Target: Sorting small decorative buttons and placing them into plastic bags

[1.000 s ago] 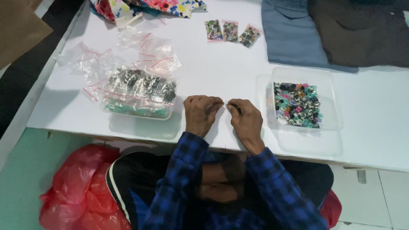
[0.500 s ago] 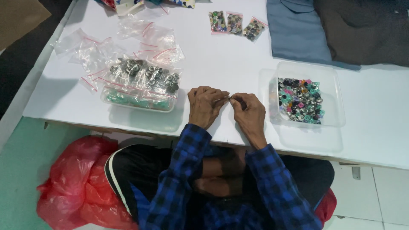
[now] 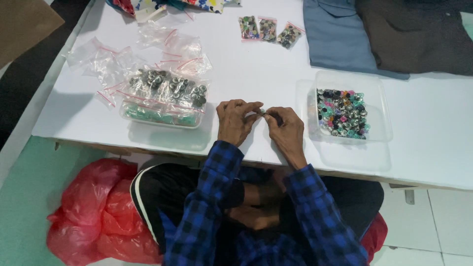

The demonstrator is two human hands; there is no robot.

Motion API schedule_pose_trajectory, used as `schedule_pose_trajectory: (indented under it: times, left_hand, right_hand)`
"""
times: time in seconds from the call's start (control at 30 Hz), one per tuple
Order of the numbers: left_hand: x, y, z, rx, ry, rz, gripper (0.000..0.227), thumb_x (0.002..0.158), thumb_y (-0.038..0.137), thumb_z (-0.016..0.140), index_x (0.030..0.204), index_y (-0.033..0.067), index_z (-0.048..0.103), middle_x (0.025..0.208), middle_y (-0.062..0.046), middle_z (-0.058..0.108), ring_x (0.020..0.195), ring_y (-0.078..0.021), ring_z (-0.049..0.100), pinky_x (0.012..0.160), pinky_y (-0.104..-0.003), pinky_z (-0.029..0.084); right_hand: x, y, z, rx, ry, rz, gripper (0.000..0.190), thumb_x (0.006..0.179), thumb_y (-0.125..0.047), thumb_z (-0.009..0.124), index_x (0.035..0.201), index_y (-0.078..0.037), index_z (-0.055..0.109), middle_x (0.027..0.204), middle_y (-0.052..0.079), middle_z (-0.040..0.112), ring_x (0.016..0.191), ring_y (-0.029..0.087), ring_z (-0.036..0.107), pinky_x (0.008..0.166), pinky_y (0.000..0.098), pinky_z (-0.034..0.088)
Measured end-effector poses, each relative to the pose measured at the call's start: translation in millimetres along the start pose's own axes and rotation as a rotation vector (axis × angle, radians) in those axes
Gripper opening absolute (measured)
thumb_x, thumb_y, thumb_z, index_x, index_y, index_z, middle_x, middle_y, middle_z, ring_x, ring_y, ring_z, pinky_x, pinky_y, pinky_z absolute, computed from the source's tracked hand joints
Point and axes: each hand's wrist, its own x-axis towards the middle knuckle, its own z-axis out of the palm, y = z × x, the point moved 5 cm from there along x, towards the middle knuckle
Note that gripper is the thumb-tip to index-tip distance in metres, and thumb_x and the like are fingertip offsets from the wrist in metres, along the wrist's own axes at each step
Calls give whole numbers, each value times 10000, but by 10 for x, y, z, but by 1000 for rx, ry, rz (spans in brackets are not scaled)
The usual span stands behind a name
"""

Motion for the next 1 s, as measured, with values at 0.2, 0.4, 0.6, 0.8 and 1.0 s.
schedule_pose_trajectory:
  times: [0.2,0.4,0.6,0.8,1.0]
  left_hand:
    - [-1,-18,0,-9,4,8,302,919,215,772,1203,302,720,974,114,757,1142,-156,603,1121,-452,218]
    - [16,-85,33,-17,-25,-7,295,932,293,757,1221,328,710,996,129,752,1151,-149,581,1140,-456,195]
    - [7,-17,12,-8,-28,-3,302,925,265,762,1220,312,714,992,125,758,1157,-154,591,1141,-452,215]
    - [8,41,-34,-22,-17,1,282,927,301,763,1205,318,718,995,109,756,1161,-169,593,1137,-446,221]
    - [-22,26,-26,-35,-28,27,314,920,283,771,1227,306,709,1014,110,757,1161,-178,595,1146,-443,212]
  right_hand:
    - [-25,26,-21,13,15,-15,151,879,-173,792,1025,-144,770,890,110,686,789,273,686,657,357,537]
    - [-7,29,-10,20,-6,-2,165,864,-142,798,1026,-126,774,888,121,690,778,267,689,656,348,535]
    - [-17,37,-20,31,-11,23,170,863,-140,801,1030,-124,775,901,119,699,786,265,696,655,349,544]
    - [5,-2,-31,17,-9,22,209,872,-134,801,1077,-108,765,909,137,694,790,293,703,664,368,567]
    - [-23,35,-20,74,41,27,305,862,-115,798,1157,-67,734,935,174,690,793,280,688,685,379,563]
